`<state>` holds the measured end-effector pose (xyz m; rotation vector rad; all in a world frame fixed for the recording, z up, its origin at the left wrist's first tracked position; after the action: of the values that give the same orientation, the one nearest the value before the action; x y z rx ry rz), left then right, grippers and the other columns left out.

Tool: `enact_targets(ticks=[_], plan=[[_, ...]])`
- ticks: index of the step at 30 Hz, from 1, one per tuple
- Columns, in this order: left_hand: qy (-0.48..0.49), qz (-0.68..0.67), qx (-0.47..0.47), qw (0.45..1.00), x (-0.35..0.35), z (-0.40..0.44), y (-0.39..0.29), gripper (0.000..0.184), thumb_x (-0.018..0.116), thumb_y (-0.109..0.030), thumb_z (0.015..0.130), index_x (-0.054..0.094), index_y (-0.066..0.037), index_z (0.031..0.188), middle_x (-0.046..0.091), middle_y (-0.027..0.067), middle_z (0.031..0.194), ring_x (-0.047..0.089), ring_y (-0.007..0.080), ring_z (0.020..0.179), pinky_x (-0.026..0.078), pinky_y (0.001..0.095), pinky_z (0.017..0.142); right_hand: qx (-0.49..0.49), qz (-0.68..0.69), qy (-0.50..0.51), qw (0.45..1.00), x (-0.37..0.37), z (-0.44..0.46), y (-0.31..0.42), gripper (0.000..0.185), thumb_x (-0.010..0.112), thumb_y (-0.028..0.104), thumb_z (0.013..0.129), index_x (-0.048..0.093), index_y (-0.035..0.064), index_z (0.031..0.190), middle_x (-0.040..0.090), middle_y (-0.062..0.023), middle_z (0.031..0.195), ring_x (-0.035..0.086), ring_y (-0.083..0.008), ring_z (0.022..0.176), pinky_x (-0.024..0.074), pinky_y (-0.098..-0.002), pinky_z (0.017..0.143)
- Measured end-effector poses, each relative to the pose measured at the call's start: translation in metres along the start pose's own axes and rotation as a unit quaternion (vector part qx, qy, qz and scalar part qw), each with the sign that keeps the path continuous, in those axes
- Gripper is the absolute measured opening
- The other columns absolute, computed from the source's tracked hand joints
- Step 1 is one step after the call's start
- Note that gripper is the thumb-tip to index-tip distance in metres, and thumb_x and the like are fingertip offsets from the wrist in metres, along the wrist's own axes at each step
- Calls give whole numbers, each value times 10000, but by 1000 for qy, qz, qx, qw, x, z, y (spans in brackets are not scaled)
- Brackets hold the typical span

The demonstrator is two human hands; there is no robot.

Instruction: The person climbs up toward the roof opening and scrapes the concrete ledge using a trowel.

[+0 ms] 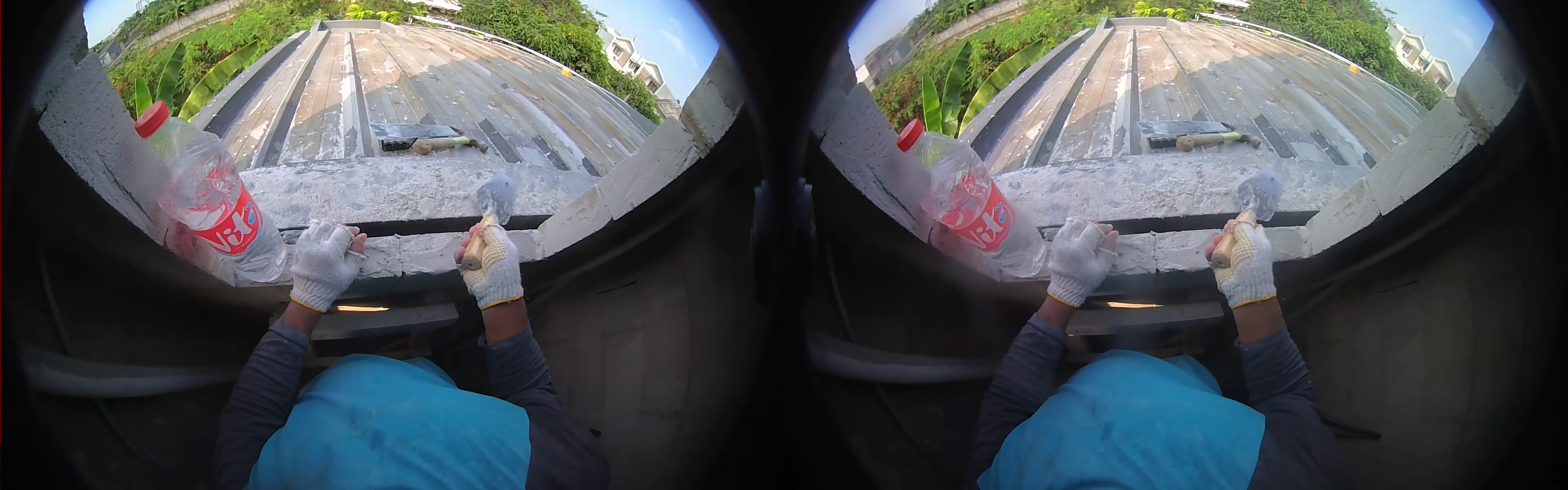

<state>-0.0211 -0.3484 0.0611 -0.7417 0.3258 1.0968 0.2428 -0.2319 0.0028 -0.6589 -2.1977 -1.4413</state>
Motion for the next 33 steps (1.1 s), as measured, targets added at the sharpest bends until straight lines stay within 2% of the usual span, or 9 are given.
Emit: enact_targets(ticks=[6, 11, 14, 15, 20, 24, 26, 30, 33], plan=[[17, 5, -8, 1000, 5, 1, -1, 182, 751, -237, 888, 710, -60, 867, 662, 122, 801, 638, 335, 777, 507, 458, 701, 38, -48, 71, 996, 26, -22, -11, 366, 666, 124, 945, 487, 47, 1255, 594, -108, 1070, 648, -212, 754, 597, -367, 553], [24, 8, -15, 1000, 8, 1, 0, 192, 751, -240, 887, 710, -54, 858, 661, 128, 799, 637, 340, 793, 504, 466, 708, 101, -74, 205, 971, 65, -8, -34, 317, 665, 126, 946, 488, 50, 1199, 598, -112, 991, 632, -201, 685, 578, -352, 524], [33, 23, -11, 999, 6, 1, -1, 196, 753, -242, 885, 708, -55, 847, 659, 129, 791, 635, 341, 787, 503, 466, 704, 80, -53, 176, 980, 56, 9, -37, 286, 662, 128, 951, 497, 71, 1177, 596, -96, 955, 624, -199, 677, 565, -356, 522], [28, 19, -10, 999, 6, 2, -2, 197, 754, -243, 883, 708, -56, 841, 658, 127, 785, 635, 340, 784, 502, 465, 703, 86, -2, 89, 992, 43, 18, -41, 249, 659, 135, 958, 515, 83, 1155, 594, -87, 941, 617, -201, 664, 558, -365, 533], [37, 26, 1, 999, 8, 2, -6, 200, 757, -247, 881, 708, -60, 830, 656, 121, 772, 636, 338, 779, 503, 463, 702, 95, 76, 94, 988, 56, 27, -51, 185, 642, 159, 977, 534, 85, 1109, 597, -75, 934, 615, -206, 657, 561, -374, 543], [47, 28, -6, 998, 10, 1, -4, 200, 758, -249, 879, 708, -63, 825, 659, 115, 774, 635, 335, 774, 500, 465, 700, 17, -82, 172, 982, 74, 16, -45, 218, 629, 239, 1003, 519, 83, 1109, 598, -69, 948, 619, -205, 643, 567, -398, 518], [39, 32, -10, 999, 8, 2, -4, 200, 759, -248, 878, 707, -64, 822, 659, 113, 775, 633, 334, 771, 498, 466, 699, 45, 25, 14, 999, 49, 31, -48, 239, 666, 187, 973, 540, 70, 1138, 601, -83, 950, 624, -196, 681, 557, -361, 524], [43, 27, 1, 999, 9, 3, -5, 203, 757, -252, 882, 706, -64, 824, 659, 109, 777, 630, 331, 765, 495, 464, 699, 16, 120, 69, 990, 74, 23, -45, 220, 648, 194, 984, 540, 71, 1131, 597, -74, 939, 615, -197, 665, 554, -370, 512], [54, 26, -4, 998, 11, 1, -4, 205, 758, -254, 882, 705, -64, 826, 658, 109, 775, 630, 331, 763, 495, 462, 697, 14, -56, 169, 984, 91, 9, -47, 155, 588, 172, 1004, 532, 71, 1106, 572, -61, 949, 598, -209, 655, 565, -401, 566]])
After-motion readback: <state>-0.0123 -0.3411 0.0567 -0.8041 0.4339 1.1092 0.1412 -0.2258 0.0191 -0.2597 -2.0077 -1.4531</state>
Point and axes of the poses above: each hand's wrist, its own z-axis towards the middle knuckle, its own x-axis out of the palm, y = z × x, the point moved 8 cm from there along z, towards the middle knuckle
